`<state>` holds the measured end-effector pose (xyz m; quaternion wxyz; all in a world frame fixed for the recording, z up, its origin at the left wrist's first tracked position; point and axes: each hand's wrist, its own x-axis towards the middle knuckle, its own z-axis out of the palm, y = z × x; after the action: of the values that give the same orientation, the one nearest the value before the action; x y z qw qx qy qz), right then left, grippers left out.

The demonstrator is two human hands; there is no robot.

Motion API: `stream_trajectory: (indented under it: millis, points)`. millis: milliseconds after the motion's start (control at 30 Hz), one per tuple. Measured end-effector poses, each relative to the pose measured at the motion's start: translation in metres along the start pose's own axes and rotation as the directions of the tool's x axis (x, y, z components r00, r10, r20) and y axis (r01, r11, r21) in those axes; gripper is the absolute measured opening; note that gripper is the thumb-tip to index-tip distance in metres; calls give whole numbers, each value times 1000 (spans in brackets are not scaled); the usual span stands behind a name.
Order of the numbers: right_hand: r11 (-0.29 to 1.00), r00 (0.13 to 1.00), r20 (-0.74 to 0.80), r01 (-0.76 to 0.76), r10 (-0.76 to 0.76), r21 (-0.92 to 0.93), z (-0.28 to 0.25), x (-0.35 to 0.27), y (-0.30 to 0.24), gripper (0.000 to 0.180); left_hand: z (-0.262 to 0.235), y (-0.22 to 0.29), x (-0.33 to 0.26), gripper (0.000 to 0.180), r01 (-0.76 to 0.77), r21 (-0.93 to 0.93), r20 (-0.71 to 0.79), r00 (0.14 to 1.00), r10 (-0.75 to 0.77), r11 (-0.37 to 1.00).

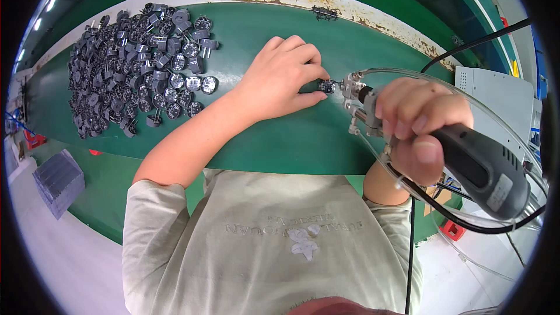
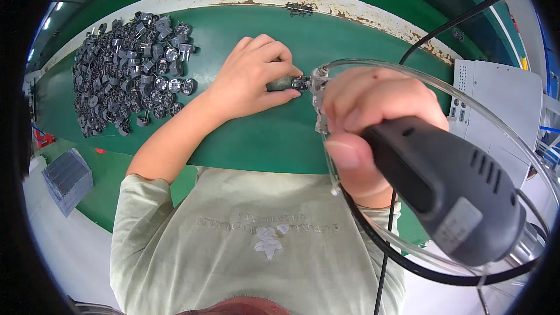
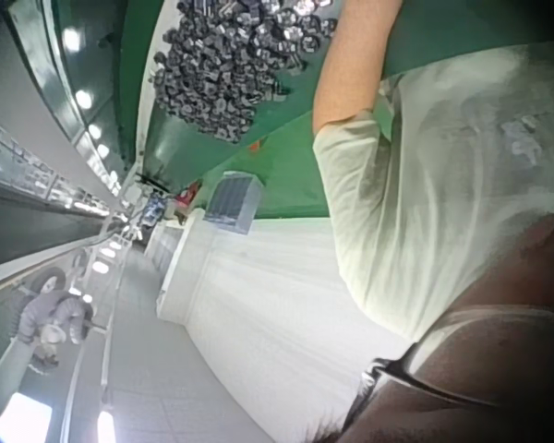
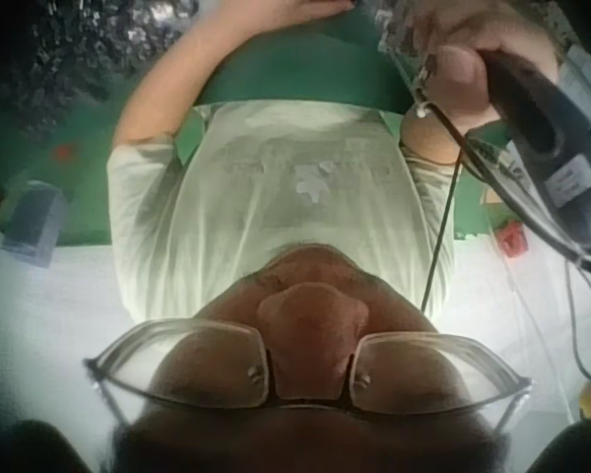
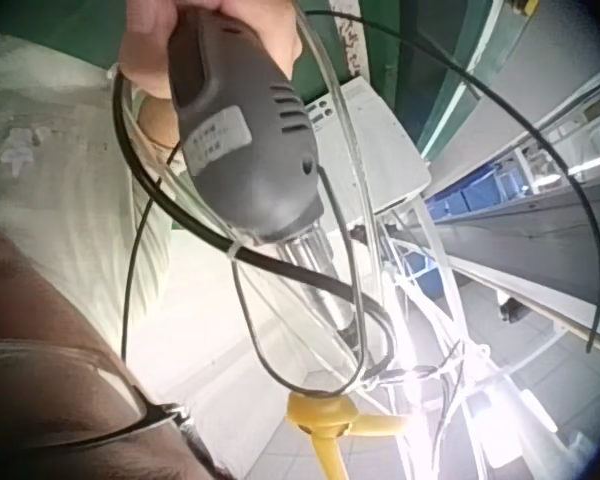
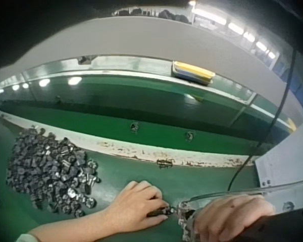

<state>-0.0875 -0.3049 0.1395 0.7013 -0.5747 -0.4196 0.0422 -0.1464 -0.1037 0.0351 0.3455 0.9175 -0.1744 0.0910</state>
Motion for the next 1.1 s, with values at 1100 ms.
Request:
stream_trajectory:
  millis: [1100]
  points:
    - [955, 980, -162, 157, -118, 254, -6, -9, -29, 39, -4, 5, 17, 19, -131, 80, -238, 960, 147, 988]
